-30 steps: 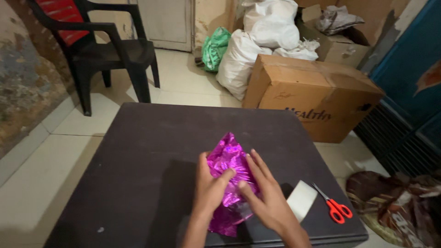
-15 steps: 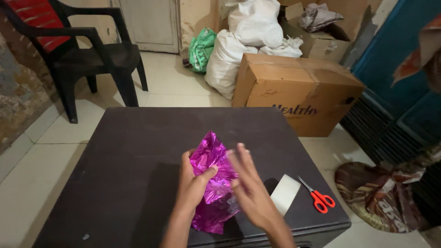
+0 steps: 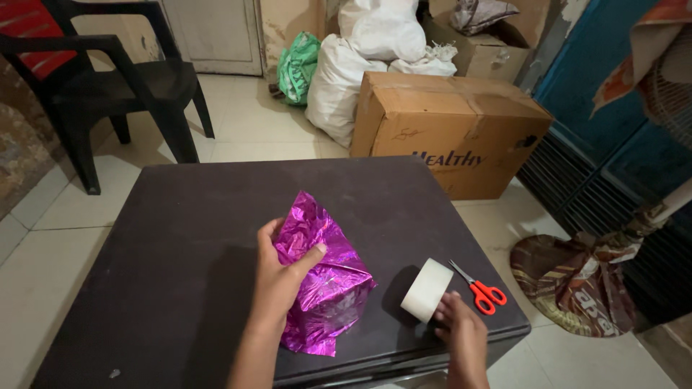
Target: The person wraps a small box with purple foil paper on a table. They fold the paper around the box, cut and apply clear tape with scissors to secure the folds, and smooth the edges to complete the wrapping.
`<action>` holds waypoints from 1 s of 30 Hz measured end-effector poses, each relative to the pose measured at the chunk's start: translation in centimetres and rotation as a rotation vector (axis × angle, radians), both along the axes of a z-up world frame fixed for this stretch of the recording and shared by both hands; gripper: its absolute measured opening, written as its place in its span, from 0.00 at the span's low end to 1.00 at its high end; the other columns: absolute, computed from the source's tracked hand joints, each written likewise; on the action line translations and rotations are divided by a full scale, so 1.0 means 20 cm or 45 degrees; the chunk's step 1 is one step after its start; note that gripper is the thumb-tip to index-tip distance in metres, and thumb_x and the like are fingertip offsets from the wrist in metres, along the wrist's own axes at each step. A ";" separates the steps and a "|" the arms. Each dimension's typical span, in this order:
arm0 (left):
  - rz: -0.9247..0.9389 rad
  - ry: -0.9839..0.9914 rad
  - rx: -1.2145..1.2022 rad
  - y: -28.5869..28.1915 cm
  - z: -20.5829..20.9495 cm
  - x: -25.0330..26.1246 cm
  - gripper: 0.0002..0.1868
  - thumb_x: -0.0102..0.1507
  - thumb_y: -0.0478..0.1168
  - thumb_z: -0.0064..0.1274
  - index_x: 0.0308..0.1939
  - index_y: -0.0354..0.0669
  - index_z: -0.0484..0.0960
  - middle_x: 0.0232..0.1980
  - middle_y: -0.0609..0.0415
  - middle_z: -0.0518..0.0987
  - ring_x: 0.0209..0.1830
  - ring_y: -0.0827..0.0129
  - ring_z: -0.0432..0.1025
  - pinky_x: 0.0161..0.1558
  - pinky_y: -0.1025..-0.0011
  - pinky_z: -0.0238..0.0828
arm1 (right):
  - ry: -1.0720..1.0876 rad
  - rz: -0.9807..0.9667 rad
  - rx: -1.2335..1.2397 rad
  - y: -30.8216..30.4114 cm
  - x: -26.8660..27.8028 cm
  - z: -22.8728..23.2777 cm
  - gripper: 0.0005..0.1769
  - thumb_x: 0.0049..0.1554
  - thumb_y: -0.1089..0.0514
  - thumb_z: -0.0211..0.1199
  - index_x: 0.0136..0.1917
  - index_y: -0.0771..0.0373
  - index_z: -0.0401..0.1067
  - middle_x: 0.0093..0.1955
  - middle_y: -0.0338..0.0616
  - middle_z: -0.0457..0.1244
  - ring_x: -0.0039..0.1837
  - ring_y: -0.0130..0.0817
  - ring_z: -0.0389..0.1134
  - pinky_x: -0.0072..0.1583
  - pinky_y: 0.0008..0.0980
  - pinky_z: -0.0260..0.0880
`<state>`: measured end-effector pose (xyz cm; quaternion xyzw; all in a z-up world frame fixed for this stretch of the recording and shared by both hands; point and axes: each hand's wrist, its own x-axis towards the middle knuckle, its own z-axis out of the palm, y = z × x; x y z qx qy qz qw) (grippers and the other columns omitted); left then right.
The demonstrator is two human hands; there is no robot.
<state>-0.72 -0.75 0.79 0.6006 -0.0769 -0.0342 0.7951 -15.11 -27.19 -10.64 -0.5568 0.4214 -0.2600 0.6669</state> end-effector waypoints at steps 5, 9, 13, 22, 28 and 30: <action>0.081 -0.073 0.045 0.00 -0.01 0.01 0.44 0.53 0.40 0.67 0.69 0.40 0.60 0.64 0.44 0.71 0.62 0.64 0.70 0.63 0.65 0.66 | -0.260 0.125 0.122 0.02 0.02 0.04 0.16 0.61 0.54 0.64 0.56 0.68 0.75 0.43 0.40 0.63 0.46 0.30 0.62 0.47 0.29 0.61; 0.302 -0.288 0.226 0.02 0.04 0.00 0.44 0.54 0.44 0.70 0.68 0.37 0.62 0.67 0.42 0.67 0.68 0.58 0.64 0.67 0.60 0.59 | -0.467 0.013 0.506 0.01 0.00 0.17 0.13 0.60 0.52 0.59 0.53 0.63 0.70 0.46 0.38 0.66 0.46 0.29 0.66 0.47 0.28 0.64; 0.634 -0.678 0.516 0.04 0.16 -0.13 0.35 0.58 0.44 0.66 0.64 0.34 0.68 0.65 0.40 0.70 0.67 0.51 0.66 0.68 0.56 0.59 | -0.815 0.082 0.765 0.05 -0.03 0.30 0.14 0.62 0.52 0.58 0.55 0.63 0.68 0.49 0.40 0.67 0.46 0.29 0.66 0.48 0.28 0.66; 0.248 -1.045 0.581 -0.12 0.38 -0.42 0.19 0.61 0.40 0.60 0.54 0.37 0.80 0.56 0.44 0.77 0.61 0.54 0.72 0.62 0.59 0.68 | -0.685 0.194 0.174 0.19 -0.05 0.43 0.18 0.60 0.57 0.52 0.60 0.68 0.70 0.50 0.43 0.68 0.49 0.28 0.70 0.51 0.31 0.70; 0.006 -1.238 0.663 -0.20 0.36 -0.49 0.24 0.60 0.39 0.59 0.59 0.33 0.80 0.60 0.43 0.77 0.62 0.50 0.70 0.62 0.57 0.67 | -0.505 0.492 -0.347 0.21 -0.07 0.36 0.15 0.60 0.61 0.60 0.57 0.72 0.76 0.40 0.41 0.67 0.39 0.24 0.62 0.41 0.27 0.62; -0.039 -1.300 0.725 -0.21 0.33 -0.49 0.25 0.59 0.39 0.60 0.59 0.32 0.80 0.61 0.41 0.77 0.62 0.47 0.69 0.61 0.56 0.65 | -0.507 0.581 -0.365 0.20 -0.08 0.33 0.14 0.59 0.62 0.61 0.56 0.71 0.76 0.38 0.39 0.67 0.38 0.23 0.62 0.41 0.25 0.62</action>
